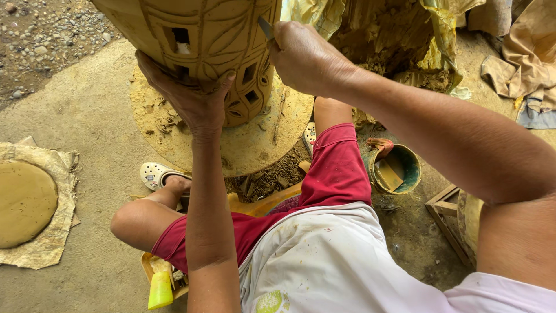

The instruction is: The person uses a carving tool to cut patterns into a large clay pot and removes the cutout clay pieces by hand.

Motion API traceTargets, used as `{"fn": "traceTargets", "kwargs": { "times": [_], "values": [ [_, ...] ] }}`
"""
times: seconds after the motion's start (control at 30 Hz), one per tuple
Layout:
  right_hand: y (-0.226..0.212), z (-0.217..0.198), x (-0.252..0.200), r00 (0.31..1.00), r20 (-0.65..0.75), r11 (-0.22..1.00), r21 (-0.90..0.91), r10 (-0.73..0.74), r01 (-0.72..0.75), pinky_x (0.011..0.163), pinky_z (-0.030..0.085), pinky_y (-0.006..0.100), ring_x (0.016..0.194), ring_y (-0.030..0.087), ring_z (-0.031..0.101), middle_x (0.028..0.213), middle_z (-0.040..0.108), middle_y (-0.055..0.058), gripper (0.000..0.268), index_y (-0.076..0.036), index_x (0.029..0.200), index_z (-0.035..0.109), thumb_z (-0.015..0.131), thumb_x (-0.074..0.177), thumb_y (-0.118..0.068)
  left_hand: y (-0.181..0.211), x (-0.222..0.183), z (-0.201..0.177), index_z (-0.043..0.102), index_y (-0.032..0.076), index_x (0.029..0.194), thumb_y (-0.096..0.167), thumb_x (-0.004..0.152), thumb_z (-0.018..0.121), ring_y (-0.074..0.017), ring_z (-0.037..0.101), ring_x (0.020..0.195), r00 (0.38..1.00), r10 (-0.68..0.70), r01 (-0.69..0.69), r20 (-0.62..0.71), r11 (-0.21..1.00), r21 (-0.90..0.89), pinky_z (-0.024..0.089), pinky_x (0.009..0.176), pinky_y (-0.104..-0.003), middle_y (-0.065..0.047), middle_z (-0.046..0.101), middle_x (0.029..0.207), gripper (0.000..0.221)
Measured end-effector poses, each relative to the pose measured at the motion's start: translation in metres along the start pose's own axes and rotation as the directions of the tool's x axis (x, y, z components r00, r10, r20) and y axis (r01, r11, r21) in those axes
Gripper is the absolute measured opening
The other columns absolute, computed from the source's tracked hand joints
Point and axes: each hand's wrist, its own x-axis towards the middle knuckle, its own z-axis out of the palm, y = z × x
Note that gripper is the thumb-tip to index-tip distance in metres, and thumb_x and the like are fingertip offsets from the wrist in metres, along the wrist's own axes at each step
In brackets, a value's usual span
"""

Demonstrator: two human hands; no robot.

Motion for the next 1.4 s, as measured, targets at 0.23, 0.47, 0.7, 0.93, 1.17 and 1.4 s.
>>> {"fn": "traceTargets", "kwargs": {
  "times": [0.23,0.47,0.7,0.93,1.17,1.4],
  "values": [
    [-0.012,-0.014,0.008,0.990,0.112,0.997,-0.030,0.081,-0.078,0.058,0.055,0.047,0.059,0.027,0.069,0.065,0.066,0.015,0.031,0.002,0.096,0.065,0.049,0.107,-0.022,0.005,-0.004,0.000,0.000,0.016,0.167,0.077,0.079,0.092,-0.0377,0.012,0.163,1.000,-0.018,0.017,-0.024,0.999,-0.040,0.020,0.133,-0.056,-0.018,0.008,0.173,0.141],
    [-0.010,-0.008,0.012,0.985,0.132,0.993,-0.063,0.107,-0.100,0.056,0.057,0.047,0.060,0.025,0.070,0.066,0.067,0.015,0.029,0.000,0.103,0.064,0.045,0.106,-0.021,0.008,-0.003,0.007,0.001,0.016,0.166,0.080,0.078,0.089,-0.0378,0.013,0.163,0.997,0.003,-0.004,-0.078,1.000,-0.013,0.018,0.132,-0.058,-0.017,0.010,0.172,0.140],
    [-0.006,0.001,0.012,0.993,0.116,0.994,-0.100,-0.026,0.038,0.075,0.057,0.054,0.084,0.041,0.072,0.086,0.069,0.028,0.030,0.006,0.112,0.064,0.046,0.106,-0.017,0.009,-0.004,0.011,0.002,0.016,0.166,0.084,0.078,0.084,-0.0380,0.014,0.163,0.994,0.001,0.000,-0.107,1.000,0.015,0.020,0.131,-0.057,-0.017,0.011,0.172,0.138],
    [-0.009,0.011,0.012,0.978,0.168,0.987,-0.120,0.123,-0.103,0.080,0.056,0.056,0.094,0.046,0.071,0.095,0.067,0.033,0.031,0.005,0.114,0.061,0.044,0.105,-0.020,0.010,-0.003,0.010,0.003,0.014,0.166,0.085,0.077,0.085,-0.0393,0.014,0.163,0.995,-0.005,0.006,-0.102,1.000,0.007,0.020,0.131,-0.057,-0.018,0.011,0.172,0.140],
    [-0.005,0.022,0.014,0.987,0.139,0.991,-0.120,0.074,-0.057,0.082,0.055,0.057,0.096,0.048,0.070,0.096,0.068,0.034,0.030,0.006,0.112,0.062,0.046,0.104,-0.019,0.008,-0.003,0.010,0.004,0.016,0.167,0.086,0.078,0.081,-0.0376,0.015,0.160,0.994,-0.003,0.005,-0.110,1.000,0.019,0.020,0.131,-0.057,-0.017,0.012,0.173,0.137],
    [-0.001,0.027,0.017,0.982,0.165,0.990,-0.120,0.091,-0.072,0.074,0.059,0.054,0.088,0.042,0.073,0.092,0.069,0.031,0.026,0.007,0.112,0.060,0.047,0.098,-0.011,0.008,-0.004,0.013,0.002,0.016,0.166,0.090,0.077,0.077,-0.0387,0.015,0.161,0.993,-0.005,0.010,-0.116,0.999,0.042,0.020,0.130,-0.058,-0.018,0.011,0.172,0.138]
  ]
}}
